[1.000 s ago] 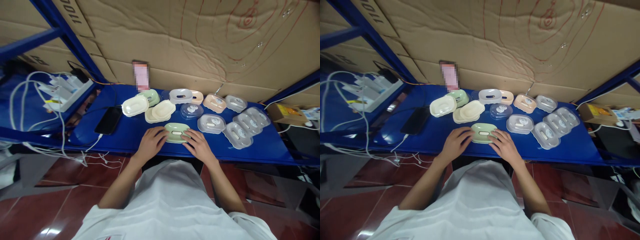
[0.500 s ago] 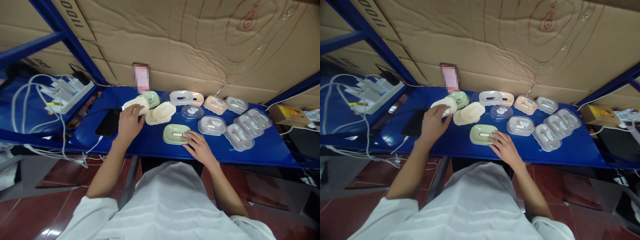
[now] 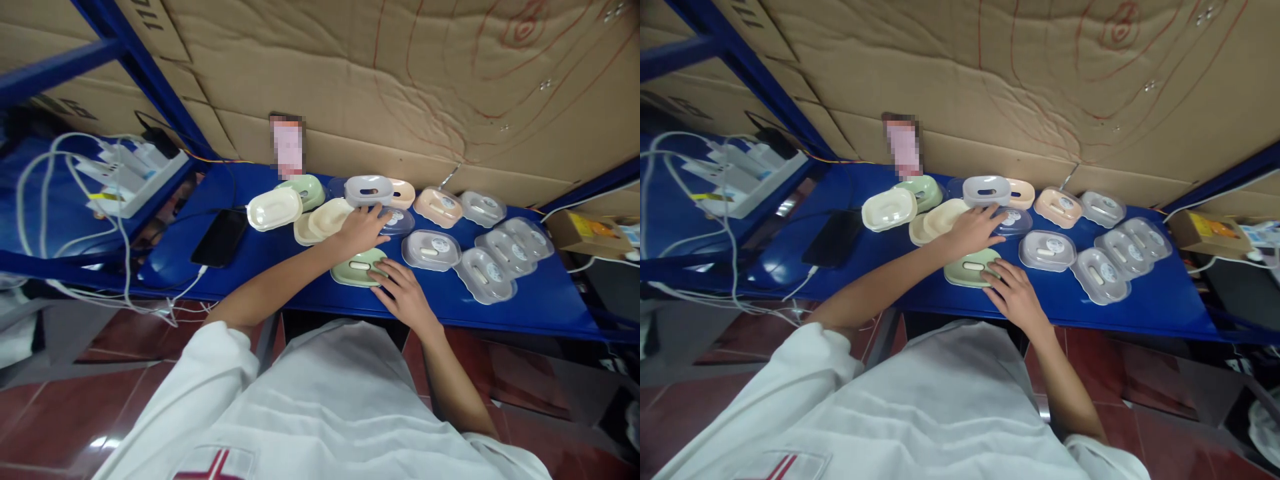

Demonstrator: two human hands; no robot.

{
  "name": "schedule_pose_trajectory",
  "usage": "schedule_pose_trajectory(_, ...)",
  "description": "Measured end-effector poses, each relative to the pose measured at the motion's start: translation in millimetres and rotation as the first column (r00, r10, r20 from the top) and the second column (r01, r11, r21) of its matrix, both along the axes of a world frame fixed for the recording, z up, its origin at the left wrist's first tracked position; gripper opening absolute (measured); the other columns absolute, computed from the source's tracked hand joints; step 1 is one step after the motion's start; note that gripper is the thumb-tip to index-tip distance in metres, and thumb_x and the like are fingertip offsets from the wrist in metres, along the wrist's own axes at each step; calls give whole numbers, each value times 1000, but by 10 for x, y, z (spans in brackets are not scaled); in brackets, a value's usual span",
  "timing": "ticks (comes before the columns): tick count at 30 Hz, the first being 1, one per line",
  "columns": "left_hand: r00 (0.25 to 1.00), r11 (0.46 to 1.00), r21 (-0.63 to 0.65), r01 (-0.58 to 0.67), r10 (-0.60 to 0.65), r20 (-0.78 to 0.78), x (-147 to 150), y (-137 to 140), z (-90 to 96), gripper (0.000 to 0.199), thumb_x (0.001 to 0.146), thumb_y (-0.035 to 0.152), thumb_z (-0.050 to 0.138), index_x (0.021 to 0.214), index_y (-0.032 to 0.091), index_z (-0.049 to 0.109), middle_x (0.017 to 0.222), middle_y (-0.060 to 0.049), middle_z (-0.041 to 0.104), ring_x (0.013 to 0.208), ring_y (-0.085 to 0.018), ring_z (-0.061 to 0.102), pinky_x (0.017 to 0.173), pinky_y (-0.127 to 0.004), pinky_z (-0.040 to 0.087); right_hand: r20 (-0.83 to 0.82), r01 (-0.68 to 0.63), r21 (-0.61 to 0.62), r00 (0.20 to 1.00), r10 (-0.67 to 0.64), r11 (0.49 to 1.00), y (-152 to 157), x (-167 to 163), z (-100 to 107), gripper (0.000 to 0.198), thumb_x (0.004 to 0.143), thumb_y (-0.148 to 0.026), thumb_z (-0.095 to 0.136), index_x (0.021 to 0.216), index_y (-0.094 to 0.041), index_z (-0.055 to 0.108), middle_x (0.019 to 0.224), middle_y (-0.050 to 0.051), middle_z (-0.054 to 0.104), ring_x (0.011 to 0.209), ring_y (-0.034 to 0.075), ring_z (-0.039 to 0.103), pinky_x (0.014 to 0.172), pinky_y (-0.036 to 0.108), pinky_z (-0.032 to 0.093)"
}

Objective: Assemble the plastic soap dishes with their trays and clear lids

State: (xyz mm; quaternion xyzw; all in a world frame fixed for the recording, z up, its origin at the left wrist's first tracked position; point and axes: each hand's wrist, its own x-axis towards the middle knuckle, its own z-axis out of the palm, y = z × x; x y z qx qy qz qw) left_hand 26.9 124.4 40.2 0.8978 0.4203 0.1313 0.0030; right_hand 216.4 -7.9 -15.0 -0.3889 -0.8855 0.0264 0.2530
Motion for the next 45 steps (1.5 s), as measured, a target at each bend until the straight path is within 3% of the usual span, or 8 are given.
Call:
schedule_pose_trajectory(6,997,999,-36,-9,11,71,-68,37,-48,43,109,32,63,149,15,64,148,-20,67,123,-30,74,104,-40,58,-21,-11,12,1000,11,1000,13,1,-18,37,108,-29,64,144,-25,67,147,11,70,147,31,58,121,54,52)
schedule_pose_trajectory(10,987,1000,-15,-4,7,158,-266,-67,-4,42,112,29,58,152,15,61,159,-18,61,143,-30,64,118,-43,53,-25,-6,-13,1000,5,1000,12,1,-8,41,108,-29,64,149,-29,64,148,10,69,148,32,57,121,56,52)
schedule_pose_trajectory(14,923,999,38,24,-37,382,-664,-410,-42,43,112,34,59,152,18,62,163,-16,58,150,-30,58,126,-48,49,-71,-4,-15,997,3,1000,-27,8,-6,56,107,-29,66,161,-32,52,155,13,62,150,33,56,123,56,52)
schedule_pose_trajectory(20,814,995,-45,88,-46,579,-1120,-1022,-251,45,113,33,56,158,29,57,169,-9,53,158,-24,50,131,-46,45,-209,121,12,971,-116,993,-49,35,-25,89,103,-33,73,176,-38,21,179,16,27,162,41,39,125,65,48)
schedule_pose_trajectory(23,795,991,-78,111,-41,605,-1082,-1150,-389,46,113,32,56,159,30,55,168,-9,53,158,-24,50,131,-47,45,-166,95,-18,981,-97,995,-11,24,-5,90,104,-34,71,176,-39,18,183,13,19,165,41,32,127,65,45)
schedule_pose_trajectory(30,824,986,-89,143,-69,562,-1011,-1188,-524,45,111,26,58,155,30,57,169,-11,51,161,-26,45,131,-52,44,-69,23,-51,997,-26,998,23,0,31,78,107,-31,66,175,-38,28,176,11,39,160,36,44,128,61,46)
schedule_pose_trajectory(40,825,994,-79,69,-12,565,-1050,-1207,-630,44,106,34,70,149,30,63,172,-14,45,153,-30,55,122,-51,55,-28,-20,-58,999,18,998,-12,-22,21,83,107,-23,64,176,-39,21,179,11,34,167,35,30,130,61,44)
schedule_pose_trajectory(45,839,999,-13,31,-19,543,-1052,-1217,-686,40,105,37,70,144,28,66,166,-15,52,149,-32,60,119,-52,58,-26,-36,-56,999,35,998,-23,-21,11,80,108,-23,62,176,-38,23,180,10,32,168,34,26,130,61,44)
